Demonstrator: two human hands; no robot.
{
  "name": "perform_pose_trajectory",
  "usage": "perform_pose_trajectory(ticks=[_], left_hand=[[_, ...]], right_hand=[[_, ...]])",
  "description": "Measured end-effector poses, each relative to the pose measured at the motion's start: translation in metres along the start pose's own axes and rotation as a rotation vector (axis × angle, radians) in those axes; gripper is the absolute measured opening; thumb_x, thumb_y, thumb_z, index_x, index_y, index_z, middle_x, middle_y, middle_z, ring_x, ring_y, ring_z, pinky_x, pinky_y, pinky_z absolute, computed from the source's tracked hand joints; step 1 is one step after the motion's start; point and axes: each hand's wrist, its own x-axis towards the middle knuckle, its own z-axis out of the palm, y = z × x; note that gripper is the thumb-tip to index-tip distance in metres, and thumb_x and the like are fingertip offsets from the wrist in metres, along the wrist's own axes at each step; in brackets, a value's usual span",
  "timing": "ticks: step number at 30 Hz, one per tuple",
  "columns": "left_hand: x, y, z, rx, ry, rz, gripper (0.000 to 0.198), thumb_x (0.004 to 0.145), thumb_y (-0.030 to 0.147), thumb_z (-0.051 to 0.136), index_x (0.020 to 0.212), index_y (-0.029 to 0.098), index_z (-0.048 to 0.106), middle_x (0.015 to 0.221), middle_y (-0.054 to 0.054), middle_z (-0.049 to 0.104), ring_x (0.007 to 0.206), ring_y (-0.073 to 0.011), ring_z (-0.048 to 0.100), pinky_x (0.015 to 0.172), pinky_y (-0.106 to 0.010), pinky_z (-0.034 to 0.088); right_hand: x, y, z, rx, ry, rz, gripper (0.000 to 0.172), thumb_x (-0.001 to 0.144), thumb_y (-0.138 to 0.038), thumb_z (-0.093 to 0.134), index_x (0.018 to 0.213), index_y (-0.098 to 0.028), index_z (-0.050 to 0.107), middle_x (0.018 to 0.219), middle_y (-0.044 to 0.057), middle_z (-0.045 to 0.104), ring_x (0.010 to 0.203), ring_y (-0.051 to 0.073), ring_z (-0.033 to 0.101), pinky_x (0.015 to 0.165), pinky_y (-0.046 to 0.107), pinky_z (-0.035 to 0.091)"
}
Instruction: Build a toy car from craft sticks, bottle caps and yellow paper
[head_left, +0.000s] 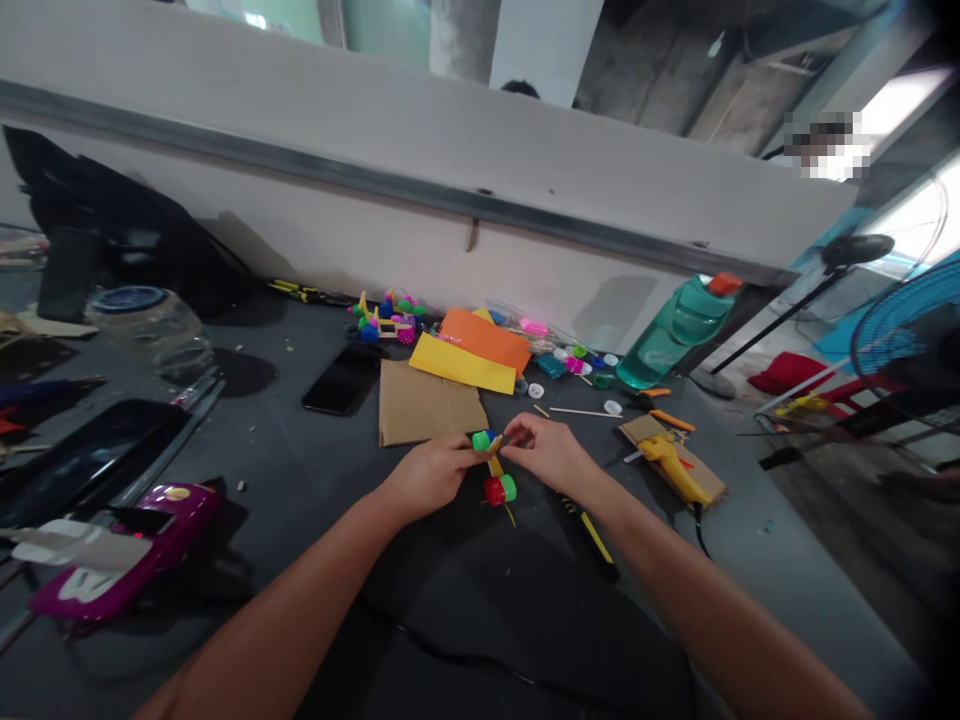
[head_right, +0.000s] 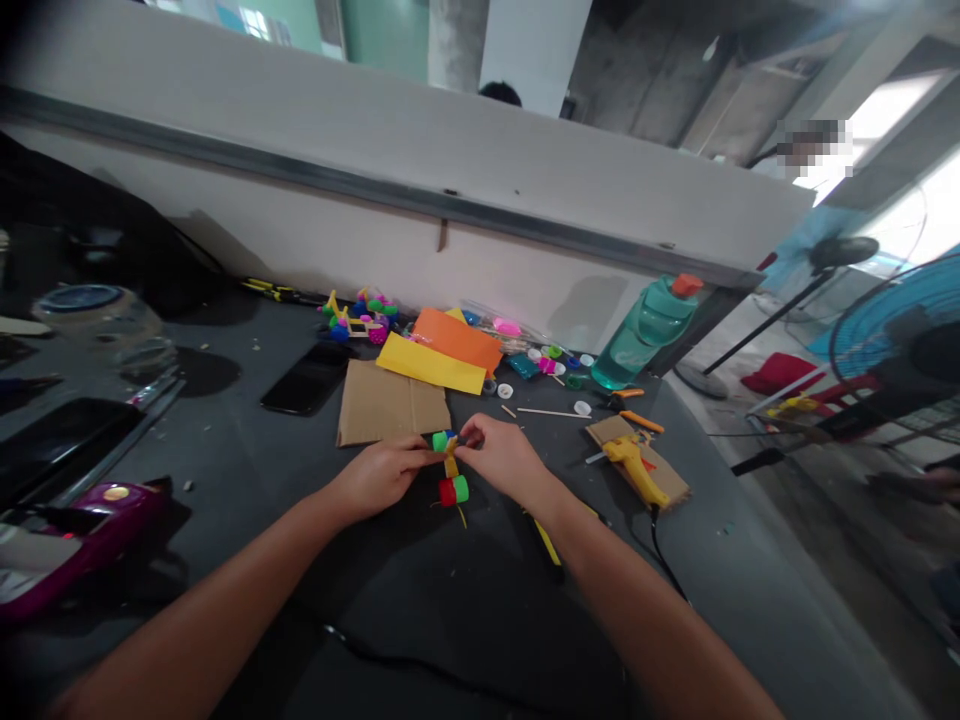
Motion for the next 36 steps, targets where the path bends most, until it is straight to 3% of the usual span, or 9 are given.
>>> perform_pose_trajectory(ticks=[5,10,14,22,27,36], left_hand=[[-0.004,-0.005,-0.007,-0.030,0.124,-0.115,0.034,0.085,0.008,0.040,0.100,0.023,0.067,0.098,-0.003,0.065,0.091,-0.0161,0.062,0.082,-0.029,0.049],[0.000,-0.003,-0.002,0.009,0.218,-0.080,0.036,0.086,0.009,0.041,0.114,0.020,0.059,0.111,-0.006,0.064,0.106,-0.0201,0.057,0.093,-0.037,0.046],[0.006,-0.003,0.009,0.015,0.173,0.056,0.051,0.080,0.002,0.042,0.129,0.016,0.046,0.132,-0.010,0.053,0.130,-0.0211,0.039,0.108,-0.041,0.035],[0.006,-0.006,0.009,0.012,0.116,0.039,0.049,0.079,0.005,0.047,0.126,0.020,0.047,0.123,-0.010,0.056,0.116,-0.0229,0.050,0.100,-0.043,0.041],[0.005,-0.006,0.005,0.043,0.084,0.000,0.042,0.083,0.009,0.049,0.123,0.020,0.049,0.112,-0.009,0.058,0.106,-0.0228,0.052,0.094,-0.040,0.044],[0.005,-0.006,0.005,-0.009,0.082,-0.026,0.034,0.083,0.013,0.052,0.116,0.021,0.053,0.111,-0.006,0.059,0.107,-0.0220,0.053,0.095,-0.038,0.043]], right_hand=[[-0.004,-0.001,0.009,-0.014,0.026,0.042,0.012,0.072,-0.031,0.066,0.080,-0.022,0.065,0.075,-0.003,0.068,0.065,0.012,0.061,0.059,0.022,0.044],[-0.011,-0.008,0.017,-0.129,-0.008,0.111,0.021,0.072,-0.040,0.067,0.083,-0.023,0.065,0.078,-0.001,0.070,0.071,0.015,0.063,0.062,0.024,0.042],[-0.014,-0.015,0.024,-0.334,-0.049,0.182,0.036,0.069,-0.053,0.067,0.084,-0.021,0.065,0.081,0.004,0.070,0.075,0.020,0.064,0.060,0.026,0.038],[-0.008,-0.023,0.021,-0.469,-0.100,0.175,0.017,0.073,-0.040,0.064,0.078,-0.024,0.069,0.080,0.003,0.072,0.076,0.019,0.064,0.057,0.025,0.033],[-0.011,-0.015,0.014,-0.376,-0.057,0.149,0.013,0.073,-0.038,0.066,0.075,-0.026,0.070,0.078,-0.002,0.072,0.074,0.016,0.063,0.059,0.024,0.033],[-0.012,0.006,0.010,0.047,-0.001,0.153,0.012,0.070,-0.032,0.065,0.067,-0.021,0.067,0.063,-0.003,0.065,0.061,0.013,0.057,0.058,0.023,0.038]])
